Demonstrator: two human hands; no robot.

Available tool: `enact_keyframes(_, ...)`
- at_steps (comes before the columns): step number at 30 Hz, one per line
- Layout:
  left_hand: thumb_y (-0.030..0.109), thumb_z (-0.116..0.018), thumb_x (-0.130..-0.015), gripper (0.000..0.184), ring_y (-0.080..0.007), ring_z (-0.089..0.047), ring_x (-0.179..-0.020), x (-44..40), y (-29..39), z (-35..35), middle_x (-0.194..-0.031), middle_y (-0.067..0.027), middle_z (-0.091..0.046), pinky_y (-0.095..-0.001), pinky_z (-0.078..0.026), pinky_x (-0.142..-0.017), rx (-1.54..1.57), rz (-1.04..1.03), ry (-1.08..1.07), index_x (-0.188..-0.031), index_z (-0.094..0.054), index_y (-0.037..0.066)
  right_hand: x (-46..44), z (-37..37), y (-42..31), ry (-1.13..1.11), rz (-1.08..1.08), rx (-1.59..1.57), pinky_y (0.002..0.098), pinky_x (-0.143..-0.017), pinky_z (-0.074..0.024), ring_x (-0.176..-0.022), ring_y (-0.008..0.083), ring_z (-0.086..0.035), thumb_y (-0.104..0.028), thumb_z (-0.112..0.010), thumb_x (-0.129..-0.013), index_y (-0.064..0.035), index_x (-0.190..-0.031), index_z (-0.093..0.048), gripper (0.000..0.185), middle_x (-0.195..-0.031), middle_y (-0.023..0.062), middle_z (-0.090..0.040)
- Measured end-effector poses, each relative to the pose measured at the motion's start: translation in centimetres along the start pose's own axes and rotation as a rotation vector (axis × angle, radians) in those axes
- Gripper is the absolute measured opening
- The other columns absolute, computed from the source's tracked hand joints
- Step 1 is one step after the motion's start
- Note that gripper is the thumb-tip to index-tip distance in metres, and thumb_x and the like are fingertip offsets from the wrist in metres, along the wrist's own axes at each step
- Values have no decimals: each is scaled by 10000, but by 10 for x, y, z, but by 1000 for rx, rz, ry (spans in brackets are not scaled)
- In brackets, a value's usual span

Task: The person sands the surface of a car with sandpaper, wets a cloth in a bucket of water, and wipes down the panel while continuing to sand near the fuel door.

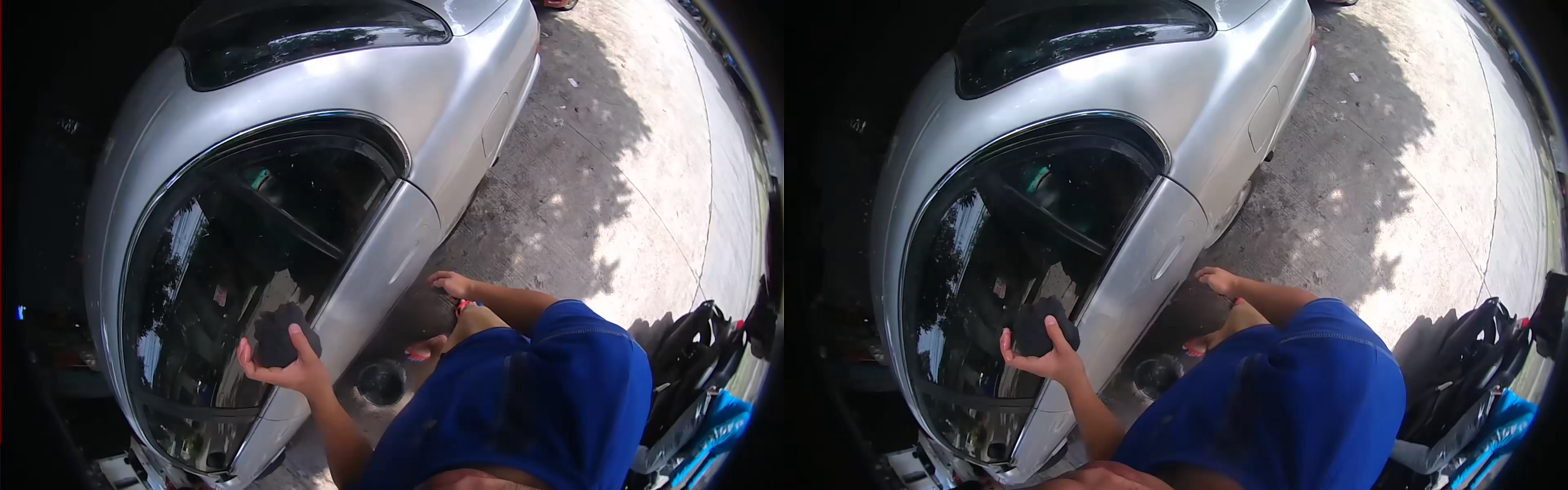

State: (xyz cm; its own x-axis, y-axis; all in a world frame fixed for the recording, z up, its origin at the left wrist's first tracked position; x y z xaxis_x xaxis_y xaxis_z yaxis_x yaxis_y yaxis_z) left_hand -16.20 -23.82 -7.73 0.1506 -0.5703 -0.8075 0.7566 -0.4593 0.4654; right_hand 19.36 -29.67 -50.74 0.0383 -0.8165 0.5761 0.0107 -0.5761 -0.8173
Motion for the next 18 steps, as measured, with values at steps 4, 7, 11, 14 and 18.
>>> enact_keyframes(4,104,-948,-799,570,-396,-568,-1290,-98,114,-159,-1470,-265,-531,-490,-491,-1038,117,-581,-26,-1302,-682,79,76,84,-29,225,-83,-236,435,-894,-546,-1217,246,-564,-317,-514,-1125,-98,-1517,-600,458,-1440,100,-637)
enact_keyframes(7,184,-904,-769,546,-324,-543,-1353,-121,193,-290,-1523,-63,-599,-507,-454,-1061,-152,-910,-351,-1287,-740,235,96,125,-19,343,-88,-348,485,-987,-563,-1441,286,-529,-390,-437,-1174,-94,-1556,-549,496,-1594,118,-566)
enact_keyframes(11,392,-893,-822,551,-337,-466,-1474,-57,231,-432,-1624,-79,-521,-660,-349,-1175,-299,-1316,-693,-1321,-711,246,93,157,40,641,35,-442,392,-936,-539,-1118,224,-636,-456,-370,-1198,-60,-1473,-633,549,-1420,118,-679)
enact_keyframes(14,479,-873,-830,559,-352,-489,-1462,-27,268,-465,-1565,-111,-568,-714,-347,-1177,-229,-1473,-770,-1306,-717,229,98,167,33,777,-74,-609,364,-863,-528,-975,168,-622,-493,-383,-1193,-66,-1427,-669,564,-1061,74,-702)
enact_keyframes(18,445,-852,-845,413,-333,-627,-1247,-27,280,-533,-1309,-90,-697,-611,-482,-1015,-177,-1575,-900,-1156,-772,185,66,205,-22,881,100,-754,355,-855,-532,-969,156,-639,-462,-473,-1178,-78,-1479,-630,513,-1065,66,-698)
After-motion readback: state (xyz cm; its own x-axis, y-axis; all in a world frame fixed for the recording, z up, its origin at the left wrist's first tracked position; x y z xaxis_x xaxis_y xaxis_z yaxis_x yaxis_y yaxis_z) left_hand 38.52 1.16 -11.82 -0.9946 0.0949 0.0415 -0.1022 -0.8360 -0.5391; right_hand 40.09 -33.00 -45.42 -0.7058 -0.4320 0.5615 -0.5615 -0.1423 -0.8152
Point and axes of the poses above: each hand's wrist, its own x-axis away from the middle knuckle, its own z-axis out of the back of the hand, y = z × x, the point moved 4 cm from there along -x, towards the middle knuckle
